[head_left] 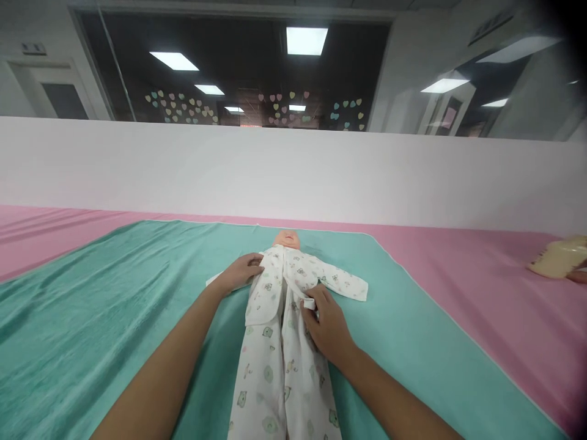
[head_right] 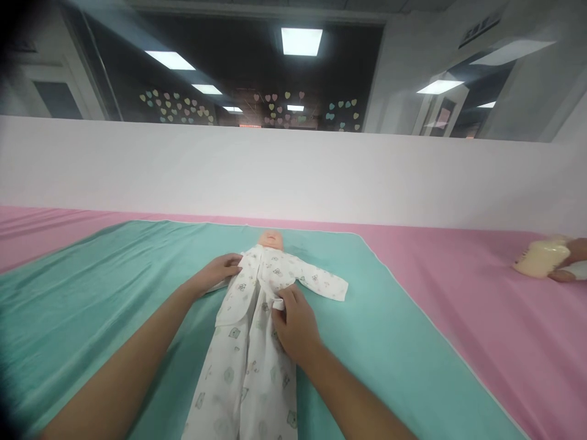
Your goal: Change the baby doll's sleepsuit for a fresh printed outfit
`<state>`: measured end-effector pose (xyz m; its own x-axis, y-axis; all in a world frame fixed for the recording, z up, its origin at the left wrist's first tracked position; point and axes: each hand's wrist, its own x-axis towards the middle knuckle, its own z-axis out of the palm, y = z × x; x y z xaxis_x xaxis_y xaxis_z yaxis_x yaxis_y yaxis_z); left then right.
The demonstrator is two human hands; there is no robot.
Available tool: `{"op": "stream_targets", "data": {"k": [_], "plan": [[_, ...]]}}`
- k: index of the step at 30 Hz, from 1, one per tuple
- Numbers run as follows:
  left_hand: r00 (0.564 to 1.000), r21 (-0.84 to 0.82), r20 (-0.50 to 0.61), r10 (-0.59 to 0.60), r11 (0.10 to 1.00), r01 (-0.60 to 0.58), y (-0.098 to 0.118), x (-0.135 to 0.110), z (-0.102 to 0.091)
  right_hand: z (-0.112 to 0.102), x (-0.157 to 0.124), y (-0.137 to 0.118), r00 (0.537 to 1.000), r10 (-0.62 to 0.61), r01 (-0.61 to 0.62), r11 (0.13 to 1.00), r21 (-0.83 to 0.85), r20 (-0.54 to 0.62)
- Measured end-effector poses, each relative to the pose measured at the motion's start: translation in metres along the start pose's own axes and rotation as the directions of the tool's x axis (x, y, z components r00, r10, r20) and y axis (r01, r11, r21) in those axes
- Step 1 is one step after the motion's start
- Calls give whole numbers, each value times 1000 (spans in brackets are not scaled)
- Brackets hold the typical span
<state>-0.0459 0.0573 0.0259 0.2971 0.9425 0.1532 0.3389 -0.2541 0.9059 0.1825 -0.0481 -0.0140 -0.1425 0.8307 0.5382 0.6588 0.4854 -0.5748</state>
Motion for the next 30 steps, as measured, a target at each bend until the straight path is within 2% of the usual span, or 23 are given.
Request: {"op": "stream_targets", "data": {"k": [4,6,10,15,18,21,26,28,30], "plan": [[990,325,-127,62,946,-18,-9,2,6,2,0,-1,1000,-19,19,1000,-5,-7],[980,415,-181,81,910,2,-14,7,10,3,-1,-1,999,-26,26,1000,-15,-18],[971,405,-236,31,911,70,-21,16,13,2,-1,-1,998,-42,41,999,-22,-40],[952,370,-306,5,922,114,-22,15,19,-8,0,1,973,-224,222,974,-36,-53],[918,438,-371,141,898,40,-18,9,29,-11,0,1,963,-260,258,965,-38,-77],[898,513,-339,279,856,-72,-17,4,34,-12,-1,0,956,-289,287,957,-33,-54],[860,602,-332,388,789,-123,-14,-5,34,-15,-3,-6,935,-355,354,935,15,9],[841,612,-304,448,768,-189,-6,-12,37,-16,-4,-10,923,-378,374,925,66,69],[841,607,-258,476,757,-243,5,-21,43,-18,-4,-12,916,-383,371,922,110,117]]}}
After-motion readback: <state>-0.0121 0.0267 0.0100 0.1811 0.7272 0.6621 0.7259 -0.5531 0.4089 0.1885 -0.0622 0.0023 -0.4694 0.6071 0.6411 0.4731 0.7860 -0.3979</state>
